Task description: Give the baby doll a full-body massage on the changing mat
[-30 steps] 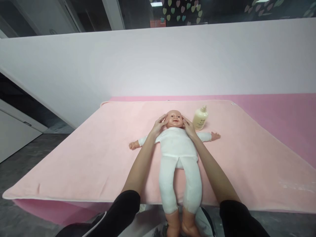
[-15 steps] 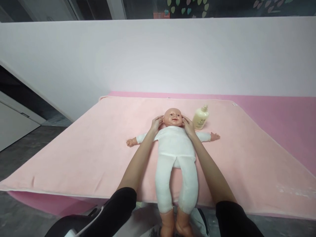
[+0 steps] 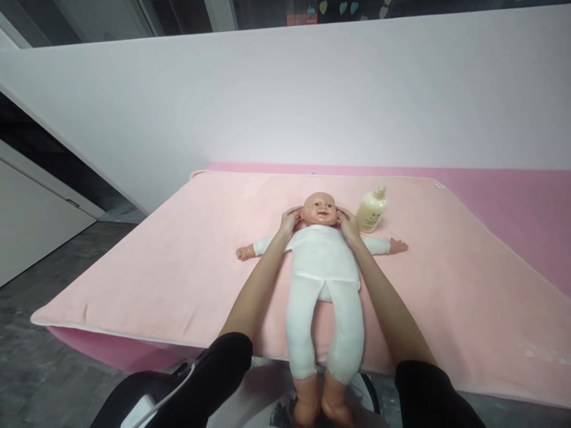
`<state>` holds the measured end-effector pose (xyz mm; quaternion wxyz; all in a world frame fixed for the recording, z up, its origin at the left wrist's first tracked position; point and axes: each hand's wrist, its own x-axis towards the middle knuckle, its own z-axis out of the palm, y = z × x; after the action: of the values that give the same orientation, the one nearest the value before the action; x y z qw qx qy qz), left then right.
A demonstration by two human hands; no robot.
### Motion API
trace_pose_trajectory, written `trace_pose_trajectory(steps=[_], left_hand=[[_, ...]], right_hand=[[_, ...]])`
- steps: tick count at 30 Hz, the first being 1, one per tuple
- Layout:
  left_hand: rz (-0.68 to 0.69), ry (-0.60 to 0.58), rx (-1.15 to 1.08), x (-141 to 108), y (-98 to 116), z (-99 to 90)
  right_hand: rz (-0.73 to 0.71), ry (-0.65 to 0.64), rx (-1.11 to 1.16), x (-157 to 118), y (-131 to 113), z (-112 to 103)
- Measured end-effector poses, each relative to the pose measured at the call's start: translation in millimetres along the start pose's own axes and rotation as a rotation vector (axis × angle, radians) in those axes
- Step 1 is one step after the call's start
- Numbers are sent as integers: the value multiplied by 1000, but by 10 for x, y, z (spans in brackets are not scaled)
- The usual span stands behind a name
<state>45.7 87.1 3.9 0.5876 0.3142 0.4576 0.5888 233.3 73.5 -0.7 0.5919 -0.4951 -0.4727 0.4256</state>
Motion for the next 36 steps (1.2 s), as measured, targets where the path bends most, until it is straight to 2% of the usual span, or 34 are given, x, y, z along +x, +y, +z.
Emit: trace_pose_trajectory(steps=[3,8,10,13,15,18,19,21,22,23,24,26,30,33,36], left_hand=[[5,-7,-4,-24,7,6],[22,11,36,-71,11,9],[93,90,72,-99,80,20],[289,169,48,-201,323,110],[390,62,-10,-329,527,256],[421,-161,-15,-566,717,616],[364,-245,-5,-632,724,761],[117,-490,35,-702,661,1053],[-51,-643,72,-699,604,1189],[-189,-746,101,-671,539,1313],[-277,-800,113,-622,474,1421],[-319,-820,86,-483,364,1591],[-250,-764,98,-227,280,1752],[-182,-746,158,-204,335,1720],[-69,-722,196,-382,434,1535]], right_hand=[[25,3,1,-39,-72,26],[-46,7,-103,-76,-108,5],[-147,-7,-238,-85,-187,-36],[-397,8,-390,-92,-470,-124],[-538,114,-360,-82,-722,-203],[-709,399,-230,-33,-1024,-375],[-748,461,-208,-9,-1077,-447],[-779,496,-243,40,-1107,-595],[-772,478,-291,62,-1091,-662],[-753,450,-340,82,-1060,-718],[-728,415,-379,98,-1020,-760],[-677,336,-397,126,-926,-794],[-685,269,-356,171,-754,-725],[-721,289,-399,186,-699,-680],[-699,285,-385,184,-702,-696]])
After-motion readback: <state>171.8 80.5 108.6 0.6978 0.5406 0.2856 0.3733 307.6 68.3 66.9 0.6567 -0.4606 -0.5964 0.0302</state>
